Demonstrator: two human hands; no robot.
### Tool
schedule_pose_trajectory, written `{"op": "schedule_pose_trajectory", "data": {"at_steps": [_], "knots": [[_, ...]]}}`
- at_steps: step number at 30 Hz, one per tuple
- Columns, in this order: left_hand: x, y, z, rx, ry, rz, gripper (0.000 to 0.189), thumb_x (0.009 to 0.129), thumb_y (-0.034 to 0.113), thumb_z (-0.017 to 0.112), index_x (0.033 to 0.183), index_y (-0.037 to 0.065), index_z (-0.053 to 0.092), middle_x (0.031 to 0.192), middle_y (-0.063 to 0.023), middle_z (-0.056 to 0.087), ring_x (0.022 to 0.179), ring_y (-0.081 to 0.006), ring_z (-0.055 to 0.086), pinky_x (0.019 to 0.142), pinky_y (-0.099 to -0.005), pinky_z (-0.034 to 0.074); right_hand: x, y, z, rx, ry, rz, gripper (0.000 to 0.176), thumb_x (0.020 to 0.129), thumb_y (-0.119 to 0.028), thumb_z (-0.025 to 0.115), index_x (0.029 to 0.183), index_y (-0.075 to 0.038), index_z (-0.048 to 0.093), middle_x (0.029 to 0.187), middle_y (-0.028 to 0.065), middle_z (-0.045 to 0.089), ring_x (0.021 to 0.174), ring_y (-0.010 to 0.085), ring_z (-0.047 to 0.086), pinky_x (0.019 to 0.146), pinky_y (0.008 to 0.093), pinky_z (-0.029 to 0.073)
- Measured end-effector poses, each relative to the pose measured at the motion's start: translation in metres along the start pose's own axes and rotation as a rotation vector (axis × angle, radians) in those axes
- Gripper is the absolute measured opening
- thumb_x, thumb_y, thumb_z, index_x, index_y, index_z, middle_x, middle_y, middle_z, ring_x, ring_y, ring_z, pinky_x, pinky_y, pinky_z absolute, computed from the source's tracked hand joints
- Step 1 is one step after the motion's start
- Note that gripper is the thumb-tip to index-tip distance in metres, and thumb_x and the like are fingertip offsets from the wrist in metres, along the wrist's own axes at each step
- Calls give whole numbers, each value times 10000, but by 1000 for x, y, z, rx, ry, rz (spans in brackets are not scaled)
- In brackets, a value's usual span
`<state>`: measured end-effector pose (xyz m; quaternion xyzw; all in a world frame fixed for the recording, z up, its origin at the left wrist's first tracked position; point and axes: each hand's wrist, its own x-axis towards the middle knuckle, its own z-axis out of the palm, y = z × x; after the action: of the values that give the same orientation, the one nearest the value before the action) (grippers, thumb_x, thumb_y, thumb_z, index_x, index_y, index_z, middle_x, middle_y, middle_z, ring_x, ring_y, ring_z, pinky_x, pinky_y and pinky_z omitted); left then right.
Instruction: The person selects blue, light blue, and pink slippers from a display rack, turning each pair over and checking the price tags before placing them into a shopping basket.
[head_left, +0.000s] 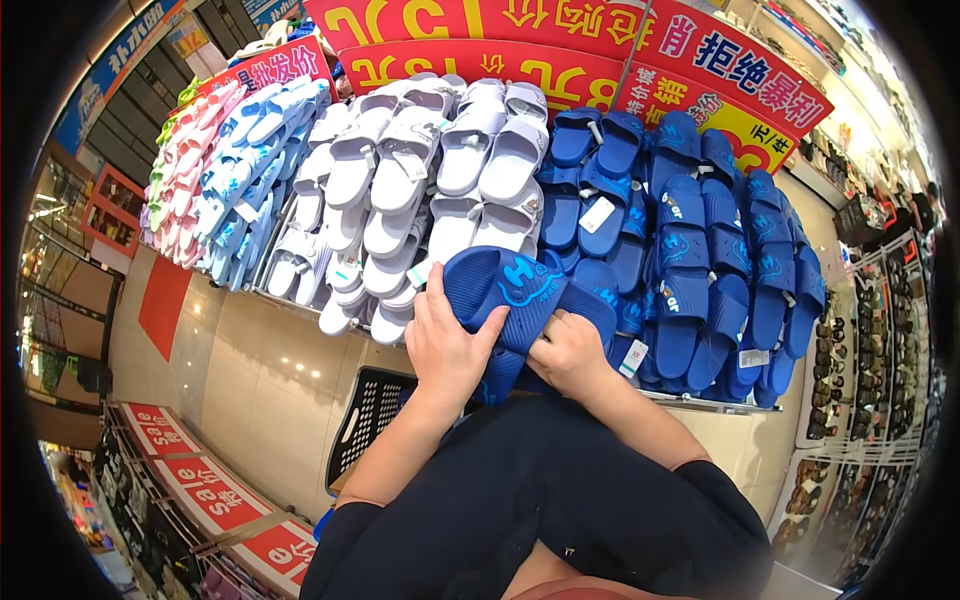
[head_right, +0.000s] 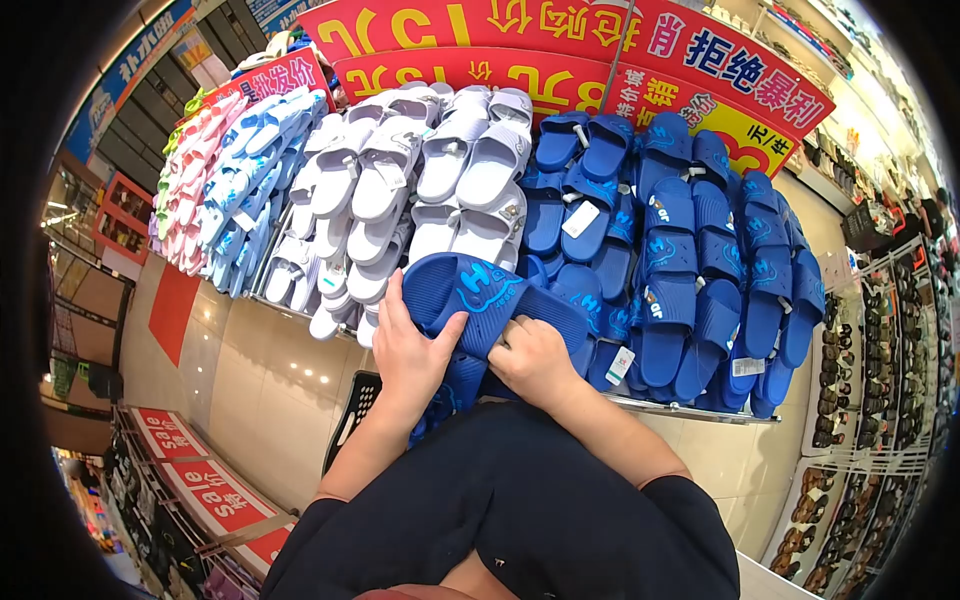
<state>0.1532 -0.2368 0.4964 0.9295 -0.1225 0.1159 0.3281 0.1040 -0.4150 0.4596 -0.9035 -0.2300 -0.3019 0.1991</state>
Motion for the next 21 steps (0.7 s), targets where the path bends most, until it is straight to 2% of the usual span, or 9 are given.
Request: {"op": "schedule_pose_trajectory", "data": {"at_steps": [5, 9, 10, 11, 13, 15, 17, 18, 21], "knots": [[3, -10, 6, -174, -43, 43, 948, 775, 375, 786, 1463, -29, 273, 1236, -269, 487, 1118, -414, 518, 992, -451, 408, 0, 11, -1, -6, -2, 24, 182, 591, -136, 722, 678, -99, 567, 739, 72, 548, 700, 251, 573, 575, 366, 443], [0, -20, 7, -236, 121, 293, 868, 793, 238, 757, 1445, -61, 269, 1356, -271, 321, 1245, -396, 373, 1072, -461, 309, -2, 29, -4, 14, 53, 184, 162, 593, -125, 718, 682, -94, 587, 739, 88, 559, 695, 284, 574, 600, 402, 464], [-5, -22, 7, -261, 168, 301, 861, 778, 200, 760, 1434, -74, 273, 1365, -275, 291, 1257, -398, 344, 1077, -470, 294, -7, 35, 1, 45, 91, 313, 138, 625, -112, 712, 739, -77, 643, 754, 108, 567, 704, 320, 573, 632, 430, 483], [-10, -24, 8, -287, 215, 308, 856, 764, 162, 764, 1423, -86, 278, 1373, -280, 260, 1270, -400, 314, 1082, -479, 279, -10, 40, -1, 109, 52, 459, 280, 723, -78, 722, 1003, -85, 722, 918, 147, 681, 834, 298, 653, 731, 367, 516], [-17, -29, 16, -384, 255, 268, 820, 787, 142, 709, 1422, -99, 250, 1382, -281, 273, 1280, -388, 314, 1101, -476, 258, -8, 47, -2, 366, 137, 703, 217, 799, -69, 699, 1013, -37, 711, 915, 111, 714, 822, 218, 673, 726, 310, 508], [-20, -38, 27, -504, 59, 235, 842, 797, 160, 703, 1441, -99, 226, 1370, -277, 309, 1262, -379, 339, 1108, -468, 255, 1, 47, -2, 938, 323, 1009, 159, 903, -86, 621, 1014, 6, 686, 780, 4, 653, 623, 104, 572, 596, 269, 474], [-26, -36, 33, -692, -193, 212, 953, 831, 350, 714, 1481, -86, 172, 1439, -253, 302, 1328, -357, 338, 1135, -443, 235, -10, 61, 10, 1331, 381, 1231, 192, 934, -99, 586, 1086, -5, 655, 809, 22, 667, 641, 112, 599, 586, 248, 478], [-28, -32, 33, -720, -288, 255, 988, 826, 401, 716, 1487, -80, 162, 1459, -254, 286, 1350, -361, 323, 1140, -441, 229, 3, 53, -6, 1295, 313, 1420, 183, 947, -122, 572, 1091, -34, 642, 837, 47, 672, 662, 127, 620, 574, 260, 489], [-29, -16, 30, -644, -500, 447, 1115, 751, 481, 785, 1511, -33, 151, 1530, -268, 202, 1425, -409, 237, 1152, -460, 231, -3, 62, 10, 1714, 462, 1481, 184, 948, -124, 571, 1090, -31, 642, 840, 44, 670, 666, 125, 619, 577, 258, 489]]}}
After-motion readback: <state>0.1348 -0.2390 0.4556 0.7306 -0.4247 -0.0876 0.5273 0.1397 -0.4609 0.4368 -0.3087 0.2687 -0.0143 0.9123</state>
